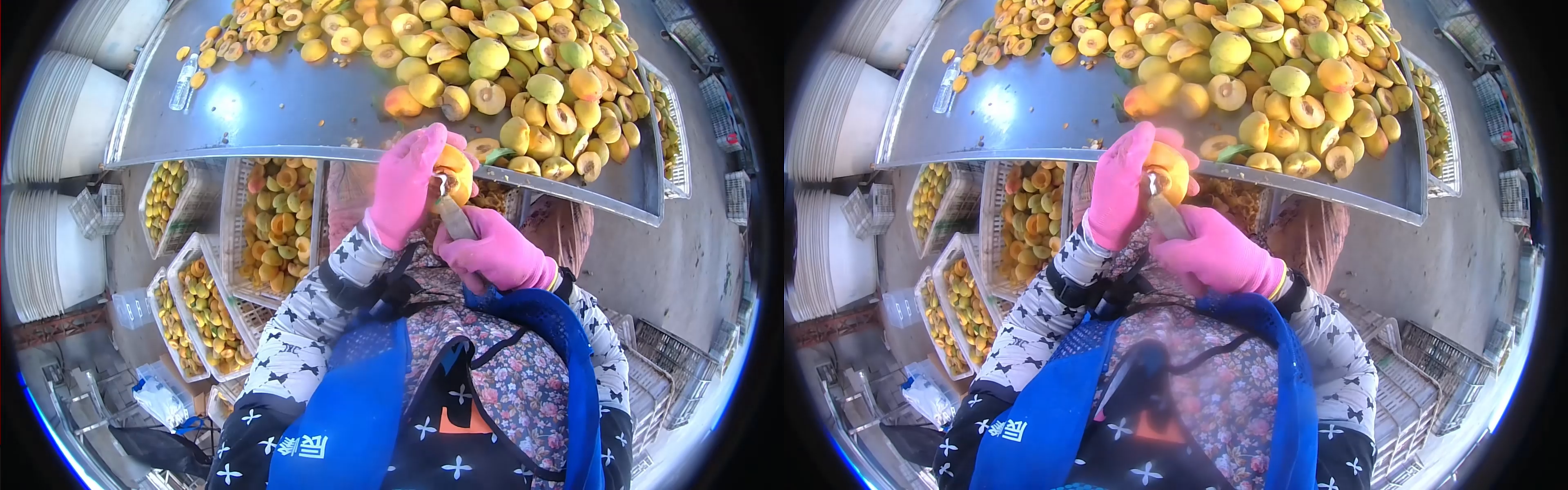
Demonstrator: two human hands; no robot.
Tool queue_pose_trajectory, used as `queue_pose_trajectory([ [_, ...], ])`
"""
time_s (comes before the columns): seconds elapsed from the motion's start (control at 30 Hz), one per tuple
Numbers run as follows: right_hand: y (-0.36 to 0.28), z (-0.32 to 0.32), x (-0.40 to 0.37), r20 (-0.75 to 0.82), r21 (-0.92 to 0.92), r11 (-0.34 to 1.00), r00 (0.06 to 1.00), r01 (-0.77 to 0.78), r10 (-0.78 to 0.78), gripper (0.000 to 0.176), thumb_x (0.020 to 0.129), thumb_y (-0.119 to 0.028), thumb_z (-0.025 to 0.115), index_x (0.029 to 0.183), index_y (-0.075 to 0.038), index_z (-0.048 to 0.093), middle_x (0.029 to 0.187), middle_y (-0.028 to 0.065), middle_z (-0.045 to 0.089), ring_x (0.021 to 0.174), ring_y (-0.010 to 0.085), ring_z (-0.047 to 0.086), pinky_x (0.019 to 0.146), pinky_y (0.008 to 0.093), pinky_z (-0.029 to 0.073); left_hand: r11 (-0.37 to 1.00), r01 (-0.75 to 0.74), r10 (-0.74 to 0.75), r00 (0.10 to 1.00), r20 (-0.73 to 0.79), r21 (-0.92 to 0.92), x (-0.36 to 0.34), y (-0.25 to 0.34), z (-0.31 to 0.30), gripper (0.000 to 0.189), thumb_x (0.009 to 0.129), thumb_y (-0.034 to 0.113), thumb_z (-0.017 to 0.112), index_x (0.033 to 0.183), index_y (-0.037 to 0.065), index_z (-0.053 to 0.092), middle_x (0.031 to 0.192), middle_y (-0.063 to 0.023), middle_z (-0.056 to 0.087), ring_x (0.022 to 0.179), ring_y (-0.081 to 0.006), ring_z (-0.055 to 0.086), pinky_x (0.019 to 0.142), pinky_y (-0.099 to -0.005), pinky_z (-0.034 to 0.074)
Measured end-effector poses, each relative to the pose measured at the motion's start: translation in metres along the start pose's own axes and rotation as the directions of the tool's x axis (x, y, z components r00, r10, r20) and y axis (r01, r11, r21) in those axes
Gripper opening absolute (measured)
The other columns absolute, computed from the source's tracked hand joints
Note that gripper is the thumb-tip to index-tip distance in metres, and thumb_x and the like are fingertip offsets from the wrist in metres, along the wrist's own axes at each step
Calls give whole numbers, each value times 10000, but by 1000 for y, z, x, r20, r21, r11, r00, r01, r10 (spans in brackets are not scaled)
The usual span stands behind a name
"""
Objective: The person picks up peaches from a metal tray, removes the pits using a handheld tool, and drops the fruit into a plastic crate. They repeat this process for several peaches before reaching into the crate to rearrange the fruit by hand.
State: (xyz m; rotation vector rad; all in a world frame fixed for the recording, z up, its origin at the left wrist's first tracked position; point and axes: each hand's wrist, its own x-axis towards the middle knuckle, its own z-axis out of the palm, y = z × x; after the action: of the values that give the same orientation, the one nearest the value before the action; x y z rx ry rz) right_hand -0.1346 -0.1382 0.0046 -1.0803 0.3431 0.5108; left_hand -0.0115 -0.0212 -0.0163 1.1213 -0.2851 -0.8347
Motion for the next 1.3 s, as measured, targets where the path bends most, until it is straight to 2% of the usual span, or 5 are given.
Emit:
queue_pose_trajectory([
  [0.43, 107, -92, -5, -98, -995, 14, 943, -99, -317, 255, 792, -275, 670, 925, -58, 649, 881, 179, 661, 857, 371, 642, 752, 474, 508, 939, -7, 78, 978, -193, 344, -44, -10, -77, 184, 943, 172, 662, 1063, 33, 656, 944, -21, 678, 862, -110, 636, 770, -248, 511],
  [0.67, 51, -41, 11, -292, -872, 423, 955, -246, -45, 395, 819, -339, 679, 1026, -5, 633, 921, 248, 641, 928, 414, 622, 798, 479, 482, -48, 19, 722, 691, 22, 999, -111, -58, -297, 438, 930, 184, 607, 1327, 21, 527, 1252, -160, 580, 1189, -247, 568, 993, -338, 471],
  [0.77, 65, -41, 23, -285, -890, 377, 958, -257, -21, 373, 851, -357, 657, 1037, -35, 621, 916, 215, 642, 918, 417, 619, 800, 481, 480, 979, -112, 204, 622, -756, 173, -91, -44, -307, 511, 974, 235, 570, 1422, 28, 435, 1367, -167, 513, 1265, -259, 516, 1047, -342, 421],
  [1.0, 64, -37, 26, -164, -930, 356, 970, -92, -178, 455, 827, -390, 693, 1051, 1, 631, 967, 231, 655, 944, 425, 627, 808, 475, 492, 672, -9, 699, 339, -630, 741, -50, -20, -296, 471, 985, 210, 606, 1388, -4, 490, 1309, -140, 567, 1218, -274, 543, 1049, -322, 422],
  [1.3, 48, -34, -9, -255, -799, 599, 931, -50, -262, 494, 854, -397, 697, 1212, -66, 613, 1071, 204, 666, 995, 390, 644, 870, 448, 507, 305, -455, 494, 826, 269, 837, 66, 33, -81, 407, 910, 195, 673, 1288, 61, 610, 1207, -118, 650, 1156, -245, 594, 999, -355, 468],
])
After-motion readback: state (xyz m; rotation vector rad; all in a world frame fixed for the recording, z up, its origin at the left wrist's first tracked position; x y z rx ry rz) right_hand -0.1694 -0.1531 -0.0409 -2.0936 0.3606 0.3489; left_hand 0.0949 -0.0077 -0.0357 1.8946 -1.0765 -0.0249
